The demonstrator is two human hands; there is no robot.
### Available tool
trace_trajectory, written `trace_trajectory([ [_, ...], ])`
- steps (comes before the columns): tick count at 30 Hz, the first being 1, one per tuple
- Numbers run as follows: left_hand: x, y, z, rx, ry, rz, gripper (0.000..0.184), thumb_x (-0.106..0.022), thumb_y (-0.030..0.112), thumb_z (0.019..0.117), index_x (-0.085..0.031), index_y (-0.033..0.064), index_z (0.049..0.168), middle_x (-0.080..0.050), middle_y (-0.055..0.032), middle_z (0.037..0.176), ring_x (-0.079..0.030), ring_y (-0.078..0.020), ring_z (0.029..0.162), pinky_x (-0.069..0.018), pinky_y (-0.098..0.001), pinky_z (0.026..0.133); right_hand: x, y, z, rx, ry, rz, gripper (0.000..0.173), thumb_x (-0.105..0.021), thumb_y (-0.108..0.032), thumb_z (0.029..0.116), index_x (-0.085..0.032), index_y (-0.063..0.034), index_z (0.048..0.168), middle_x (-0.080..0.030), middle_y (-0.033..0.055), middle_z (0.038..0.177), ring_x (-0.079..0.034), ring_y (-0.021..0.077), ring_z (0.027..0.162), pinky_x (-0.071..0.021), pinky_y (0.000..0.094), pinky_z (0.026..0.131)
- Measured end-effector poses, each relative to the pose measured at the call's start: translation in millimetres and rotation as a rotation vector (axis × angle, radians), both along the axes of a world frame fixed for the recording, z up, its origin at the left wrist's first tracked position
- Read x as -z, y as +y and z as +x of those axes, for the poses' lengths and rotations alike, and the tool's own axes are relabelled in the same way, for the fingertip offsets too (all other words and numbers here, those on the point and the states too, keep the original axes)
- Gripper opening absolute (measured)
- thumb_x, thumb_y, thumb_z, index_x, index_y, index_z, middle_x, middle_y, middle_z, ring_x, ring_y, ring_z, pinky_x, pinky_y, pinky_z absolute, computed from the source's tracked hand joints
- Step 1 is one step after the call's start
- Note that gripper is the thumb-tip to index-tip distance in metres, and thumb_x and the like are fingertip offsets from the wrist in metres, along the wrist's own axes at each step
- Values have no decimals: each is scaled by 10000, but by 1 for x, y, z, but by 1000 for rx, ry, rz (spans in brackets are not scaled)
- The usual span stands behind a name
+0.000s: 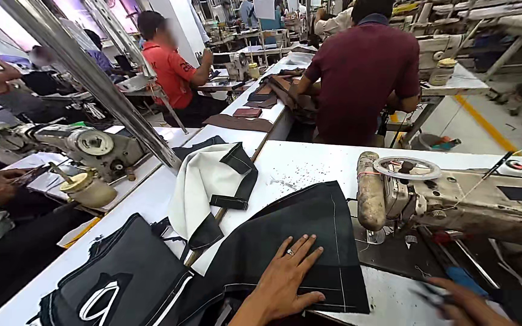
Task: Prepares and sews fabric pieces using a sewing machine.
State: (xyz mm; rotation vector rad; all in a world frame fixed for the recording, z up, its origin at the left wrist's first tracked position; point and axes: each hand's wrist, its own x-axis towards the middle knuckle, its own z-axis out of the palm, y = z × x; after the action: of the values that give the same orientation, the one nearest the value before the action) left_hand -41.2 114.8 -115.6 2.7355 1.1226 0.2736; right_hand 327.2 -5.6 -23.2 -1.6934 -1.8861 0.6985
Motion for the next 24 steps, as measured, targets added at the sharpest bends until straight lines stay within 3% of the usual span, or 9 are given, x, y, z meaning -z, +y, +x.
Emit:
trace_trajectory([
  [1, -1, 0, 0, -1, -7, -4, 894, -363, 806, 924, -315, 252, 1625, -221, -9, 1717, -178, -190, 1587, -147, -553, 1281, 12, 6, -26, -78, 34, -9, 403, -409, -96, 1072, -577, -33, 1433, -696, 227, 1143, -698, 335, 959, -569, 522, 874],
  [3, -6, -4, 5, -49, -28, -52, 866, -394, 792, 923, -349, 267, 1609, -238, 7, 1711, -179, -192, 1586, -129, -588, 1273, 43, 19, -64, -138, 93, 9, 410, -440, -70, 1034, -676, -125, 1365, -701, 150, 989, -670, 270, 864, -562, 460, 802],
  [5, -18, -12, 19, -176, -16, -120, 831, -358, 804, 927, -411, 286, 1575, -268, 32, 1700, -196, -210, 1582, -107, -658, 1243, 61, 31, -81, -127, 124, 1, 312, -569, -244, 1031, -736, -200, 1291, -670, 71, 885, -627, 189, 777, -542, 381, 723],
  [7, -23, -19, 35, -299, 17, -126, 864, -335, 850, 895, -466, 283, 1534, -307, 31, 1684, -231, -246, 1571, -115, -713, 1208, 71, 39, -88, -76, 145, 24, 290, -701, -381, 960, -783, -228, 1192, -658, 8, 817, -595, 116, 707, -512, 311, 655],
  [9, -12, -23, 42, -347, 9, -45, 963, -387, 912, 813, -488, 265, 1519, -336, 7, 1671, -264, -280, 1559, -122, -743, 1188, 79, 42, -88, -46, 138, 57, 250, -710, -388, 949, -804, -236, 1124, -696, -24, 824, -634, 82, 725, -535, 286, 675],
  [12, -1, -23, 40, -337, 12, 42, 1058, -367, 966, 755, -442, 286, 1562, -327, -12, 1677, -270, -301, 1555, -124, -757, 1181, 82, 43, -85, -68, 149, 55, 219, -687, -336, 976, -805, -210, 1110, -735, -12, 892, -684, 90, 788, -574, 299, 724],
  [24, -2, -23, 41, -328, 33, 43, 1048, -378, 962, 756, -419, 307, 1573, -308, -10, 1685, -255, -305, 1560, -120, -756, 1179, 77, 41, -85, -60, 176, -3, 201, -687, -281, 973, -803, -184, 1105, -737, 1, 903, -704, 95, 741, -616, 300, 691],
])
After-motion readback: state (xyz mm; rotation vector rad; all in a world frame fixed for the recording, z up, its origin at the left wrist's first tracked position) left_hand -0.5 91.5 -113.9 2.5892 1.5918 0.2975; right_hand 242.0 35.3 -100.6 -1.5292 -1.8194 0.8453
